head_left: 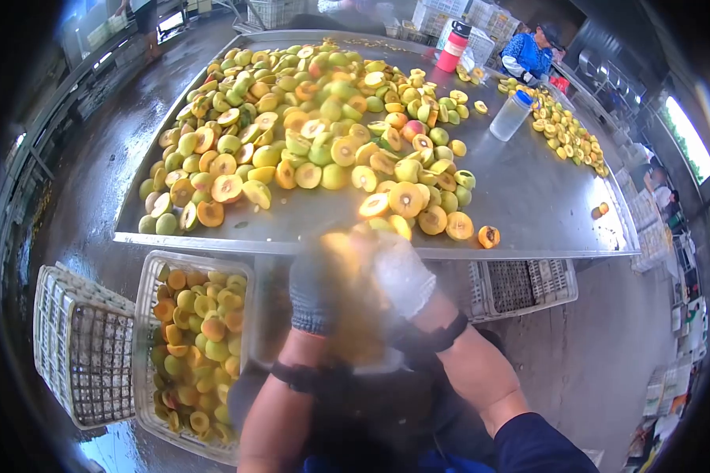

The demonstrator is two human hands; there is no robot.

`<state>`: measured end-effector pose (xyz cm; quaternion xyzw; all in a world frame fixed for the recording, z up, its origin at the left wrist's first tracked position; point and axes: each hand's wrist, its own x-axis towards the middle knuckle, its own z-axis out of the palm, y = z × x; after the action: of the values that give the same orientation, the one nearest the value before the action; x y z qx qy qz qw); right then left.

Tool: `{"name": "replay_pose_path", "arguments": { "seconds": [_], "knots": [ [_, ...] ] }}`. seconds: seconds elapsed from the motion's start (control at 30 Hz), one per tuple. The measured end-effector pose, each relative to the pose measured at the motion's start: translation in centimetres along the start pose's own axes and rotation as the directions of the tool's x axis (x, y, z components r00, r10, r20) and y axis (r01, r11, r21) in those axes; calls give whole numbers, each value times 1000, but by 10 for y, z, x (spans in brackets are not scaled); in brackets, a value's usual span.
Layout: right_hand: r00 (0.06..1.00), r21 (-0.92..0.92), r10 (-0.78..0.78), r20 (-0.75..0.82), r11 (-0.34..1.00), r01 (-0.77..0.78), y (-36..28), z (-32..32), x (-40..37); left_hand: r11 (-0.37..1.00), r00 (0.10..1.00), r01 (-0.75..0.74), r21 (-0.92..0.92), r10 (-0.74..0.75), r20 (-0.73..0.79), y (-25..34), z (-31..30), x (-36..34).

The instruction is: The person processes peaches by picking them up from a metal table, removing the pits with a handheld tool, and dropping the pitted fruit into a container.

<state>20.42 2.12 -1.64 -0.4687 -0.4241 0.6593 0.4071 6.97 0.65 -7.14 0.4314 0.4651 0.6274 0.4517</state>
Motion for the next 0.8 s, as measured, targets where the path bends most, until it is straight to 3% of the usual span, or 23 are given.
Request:
{"name": "replay_pose_path", "arguments": {
  "seconds": [0.03, 0.1, 0.17, 0.2, 0.27, 0.37, 0.43, 0.5, 0.57, 0.6, 0.63, 0.67, 0.7, 0.77, 0.8],
  "knots": [
    [999, -25, -15, -35, 1000, 14, -3, -2, 2, 999, 1000, 1, -48, -2, -23, -4, 5, 0],
    [991, -139, -66, -115, 989, 50, -11, -6, 4, 892, 978, -193, 409, 210, 3, 0, 10, -10],
    [989, -233, -57, -137, 972, 24, -9, -17, 14, 735, 951, -309, 603, 227, 210, 6, 5, -6],
    [956, -476, -278, -90, 855, 204, -7, -23, 16, 693, 936, -348, 632, 224, 270, 4, 3, -3],
    [777, -811, -608, 163, 366, 457, -14, -29, 14, 658, 911, -403, 636, 223, 347, -5, 0, 4],
    [764, -782, -606, 222, 357, 511, -22, -38, 13, 785, 891, -401, 472, 214, 401, -21, 2, 11],
    [724, -746, -669, 167, 394, 536, -23, -44, 12, 687, 866, -480, 545, 272, 420, -12, 6, 13],
    [668, -691, -743, 36, 465, 554, -21, -44, 9, 292, 810, -563, 773, 381, 446, 18, 13, 11],
    [880, -544, -474, 12, 736, 403, -31, -39, -11, 767, 938, -347, 539, 284, 200, -14, 6, 15],
    [949, -465, -316, 25, 836, 290, -33, -35, -20, 805, 954, -301, 511, 257, 157, -14, 5, 15],
    [843, -673, -528, 99, 589, 448, -17, -34, -19, 840, 967, -256, 478, 230, 113, -14, 4, 16],
    [805, -733, -569, 164, 476, 486, -9, -34, -21, 738, 954, -293, 608, 270, 132, 6, 7, 12],
    [799, -724, -575, 175, 475, 500, -1, -31, -21, 615, 940, -321, 720, 302, 160, 17, 11, 10],
    [810, -757, -562, 170, 451, 472, 8, -22, -23, 915, 979, -201, 350, 200, 41, 9, 17, 10],
    [814, -778, -561, 151, 441, 448, 6, -17, -25, 952, 985, -174, 252, 172, 30, 8, 19, 10]
  ]
}}
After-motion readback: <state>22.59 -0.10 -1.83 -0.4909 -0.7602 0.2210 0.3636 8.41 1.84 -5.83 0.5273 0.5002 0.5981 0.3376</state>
